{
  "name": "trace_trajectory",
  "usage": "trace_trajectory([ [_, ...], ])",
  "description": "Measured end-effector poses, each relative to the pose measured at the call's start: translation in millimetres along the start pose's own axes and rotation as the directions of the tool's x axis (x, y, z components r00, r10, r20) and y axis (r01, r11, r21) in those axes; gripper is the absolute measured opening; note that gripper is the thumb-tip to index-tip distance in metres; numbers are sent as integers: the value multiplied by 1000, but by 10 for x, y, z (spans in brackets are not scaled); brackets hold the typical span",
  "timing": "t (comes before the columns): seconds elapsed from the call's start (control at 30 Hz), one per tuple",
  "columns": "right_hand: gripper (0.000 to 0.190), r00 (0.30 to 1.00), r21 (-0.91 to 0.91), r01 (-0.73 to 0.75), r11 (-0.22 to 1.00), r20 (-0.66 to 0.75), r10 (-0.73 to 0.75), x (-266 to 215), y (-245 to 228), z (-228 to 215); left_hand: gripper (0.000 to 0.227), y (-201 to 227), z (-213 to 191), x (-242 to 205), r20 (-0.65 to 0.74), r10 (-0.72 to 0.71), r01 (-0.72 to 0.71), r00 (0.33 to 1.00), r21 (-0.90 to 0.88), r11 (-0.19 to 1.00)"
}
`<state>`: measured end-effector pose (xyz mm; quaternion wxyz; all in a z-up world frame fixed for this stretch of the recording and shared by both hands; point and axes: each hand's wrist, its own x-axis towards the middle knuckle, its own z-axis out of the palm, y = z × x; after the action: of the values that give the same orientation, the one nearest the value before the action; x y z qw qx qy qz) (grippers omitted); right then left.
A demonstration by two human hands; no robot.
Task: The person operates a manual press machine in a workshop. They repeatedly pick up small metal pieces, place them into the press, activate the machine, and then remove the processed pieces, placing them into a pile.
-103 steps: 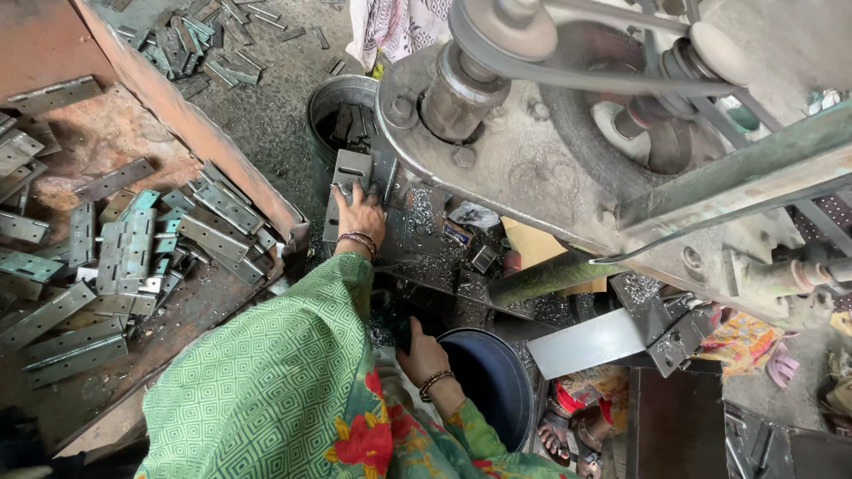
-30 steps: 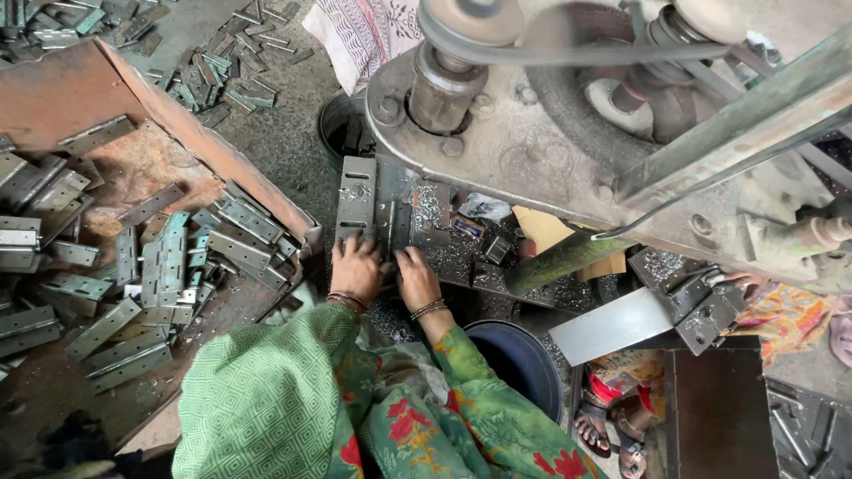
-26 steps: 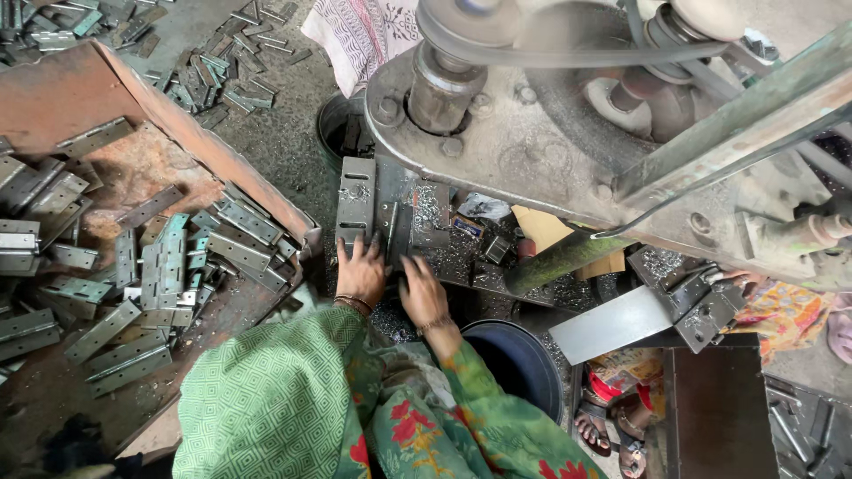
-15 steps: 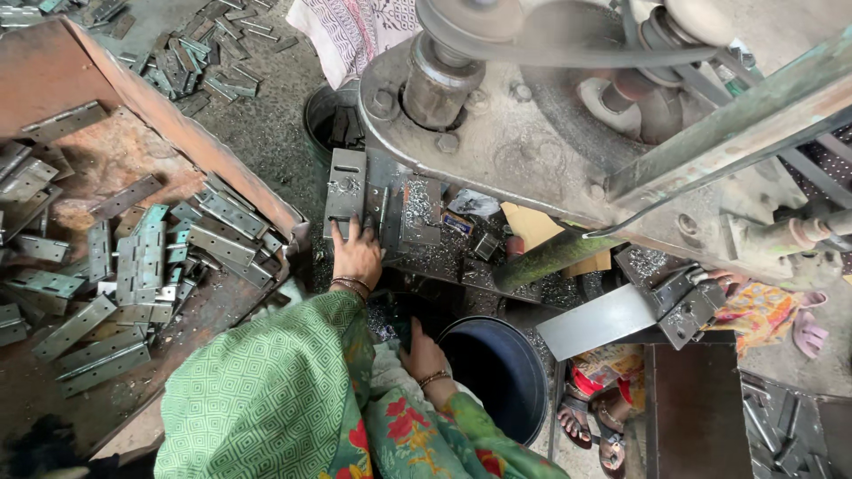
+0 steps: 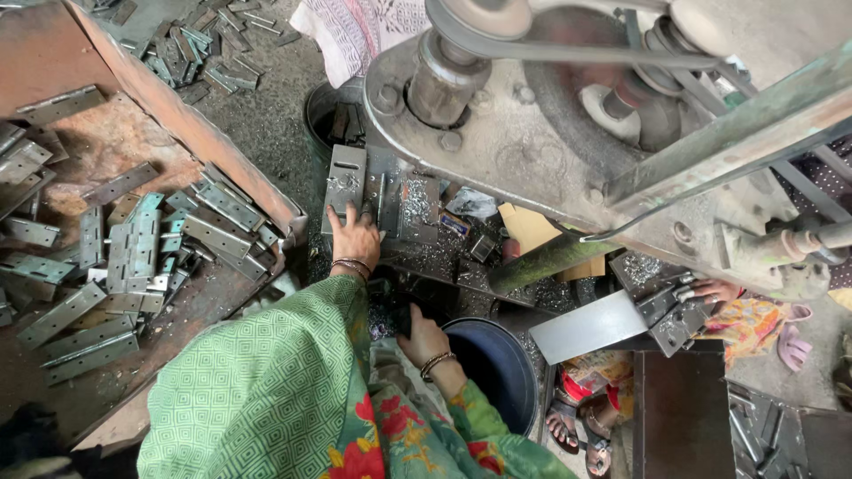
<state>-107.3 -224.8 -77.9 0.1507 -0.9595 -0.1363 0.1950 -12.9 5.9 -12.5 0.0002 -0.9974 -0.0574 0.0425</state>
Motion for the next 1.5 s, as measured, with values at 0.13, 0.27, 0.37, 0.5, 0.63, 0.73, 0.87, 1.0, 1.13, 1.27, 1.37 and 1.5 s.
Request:
trace_trajectory([
  [0.13,86,985,83,69,994,-164,-55,-81,121,523,43,6,5,109,14,5,-6,1000,44,999],
  [0.27,91,968,112,101,989,-242,-71,98,237,861,49,-54,97,58,-62,4,-3,998,11,1000],
  [0.37,90,977,133,69,989,-210,-40,18,252,814,52,-13,216,-100,-69,18,-15,997,47,999],
  [0.5,88,998,73,-32,997,-59,37,-91,20,335,52,-54,230,-183,-112,21,-19,993,19,1000],
  [0.63,82,1000,42,2,999,-28,0,-93,-38,-48,51,5,216,-54,-57,32,-32,998,0,999],
  [0.73,82,1000,32,-12,999,-22,13,26,-8,22,51,-11,119,170,-24,38,-38,999,-6,999],
  [0.87,89,984,116,57,992,-177,-35,-47,193,670,51,-7,196,201,-47,50,-49,998,32,998],
  [1.0,90,977,152,91,984,-206,-58,48,265,966,54,-101,247,152,-85,36,-35,996,12,999],
  [1.13,90,992,106,34,994,-120,-21,37,191,541,56,-39,193,184,-72,40,-38,997,26,999],
  [1.27,81,1000,49,-4,999,-23,5,-101,-46,6,54,-102,170,173,-39,44,-44,998,8,999],
  [1.37,78,1000,44,-12,999,3,12,-89,-104,-174,52,-114,86,322,58,29,-30,998,20,999],
  [1.5,85,999,63,-25,998,-36,28,-67,3,209,50,-139,17,478,62,35,-35,997,7,999],
])
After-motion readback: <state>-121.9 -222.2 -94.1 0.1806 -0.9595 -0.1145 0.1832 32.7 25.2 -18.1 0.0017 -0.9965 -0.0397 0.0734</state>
